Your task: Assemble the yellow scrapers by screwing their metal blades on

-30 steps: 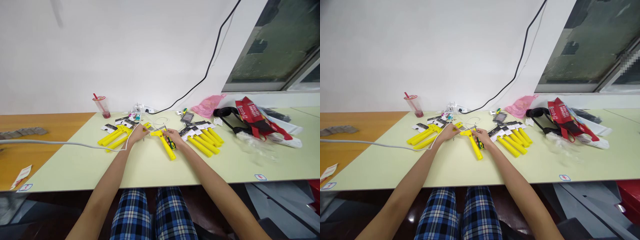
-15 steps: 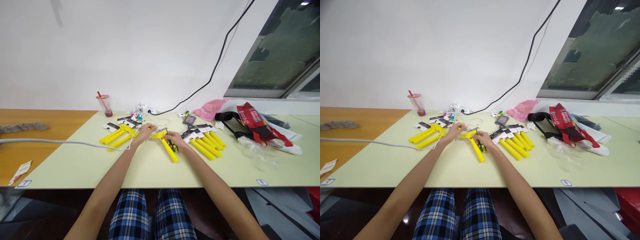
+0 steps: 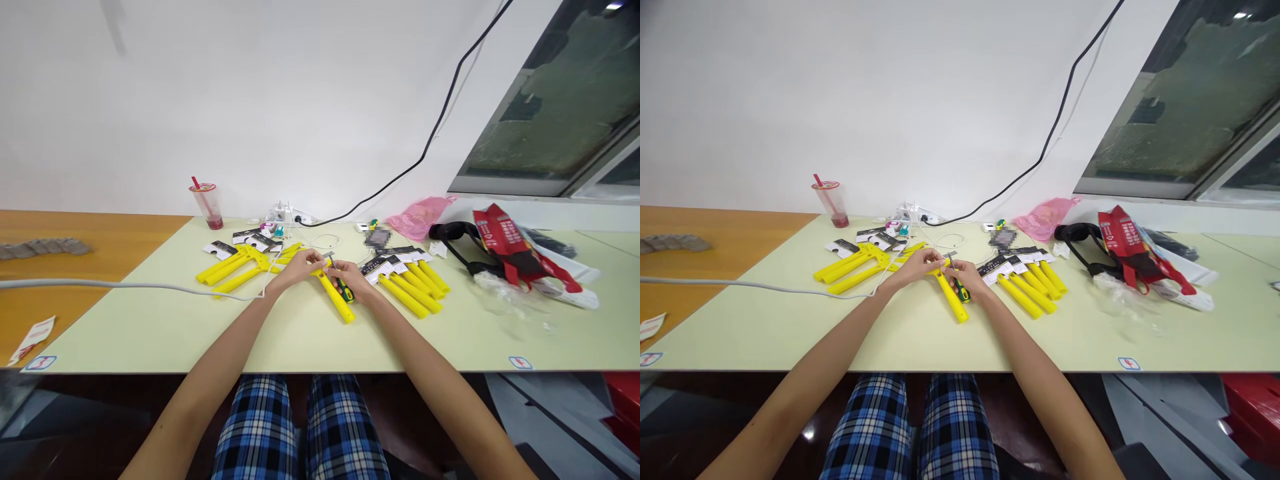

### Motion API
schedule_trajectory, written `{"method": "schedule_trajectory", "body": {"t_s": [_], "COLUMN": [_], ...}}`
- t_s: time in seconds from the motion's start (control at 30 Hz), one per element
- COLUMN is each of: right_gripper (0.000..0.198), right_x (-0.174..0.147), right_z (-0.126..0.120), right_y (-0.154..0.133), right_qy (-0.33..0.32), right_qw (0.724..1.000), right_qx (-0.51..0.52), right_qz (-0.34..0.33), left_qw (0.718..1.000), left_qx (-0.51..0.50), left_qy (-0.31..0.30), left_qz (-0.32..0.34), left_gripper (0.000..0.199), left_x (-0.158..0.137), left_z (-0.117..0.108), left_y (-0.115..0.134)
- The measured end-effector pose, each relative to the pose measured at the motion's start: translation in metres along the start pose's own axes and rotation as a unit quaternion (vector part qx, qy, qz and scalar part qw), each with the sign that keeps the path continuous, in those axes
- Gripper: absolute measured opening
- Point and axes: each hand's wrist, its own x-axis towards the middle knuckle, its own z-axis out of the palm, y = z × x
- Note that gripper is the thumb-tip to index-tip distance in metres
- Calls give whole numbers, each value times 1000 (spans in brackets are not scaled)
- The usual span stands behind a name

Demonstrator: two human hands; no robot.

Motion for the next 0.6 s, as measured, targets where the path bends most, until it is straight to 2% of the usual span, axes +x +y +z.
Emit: {"method": "schedule_trajectory", "body": {"t_s": [0.17,0.3,0.43,0.53,0.6], "right_gripper": [46,46,46,45,44], "right_x": [0,2,3,4,6], "right_z": [0,-1,-3,-3,-4], "right_y": [0,-1,-2,-1,1], "right_qy": [0,23,68,96,111], "right_qw": [1000,999,995,991,988], "right_qx": [10,36,70,94,111], "right_qz": [0,3,7,6,2], "left_qw": [999,995,982,969,960], "left_qx": [-27,-23,-4,43,116], "left_qy": [17,97,188,245,251], "left_qz": [-3,0,6,10,41], "left_gripper": [45,41,29,22,21], "left_x": [1,5,5,-3,-13], "left_z": [3,-1,-16,-23,-18], "left_y": [-4,-10,-10,-6,-2]}}
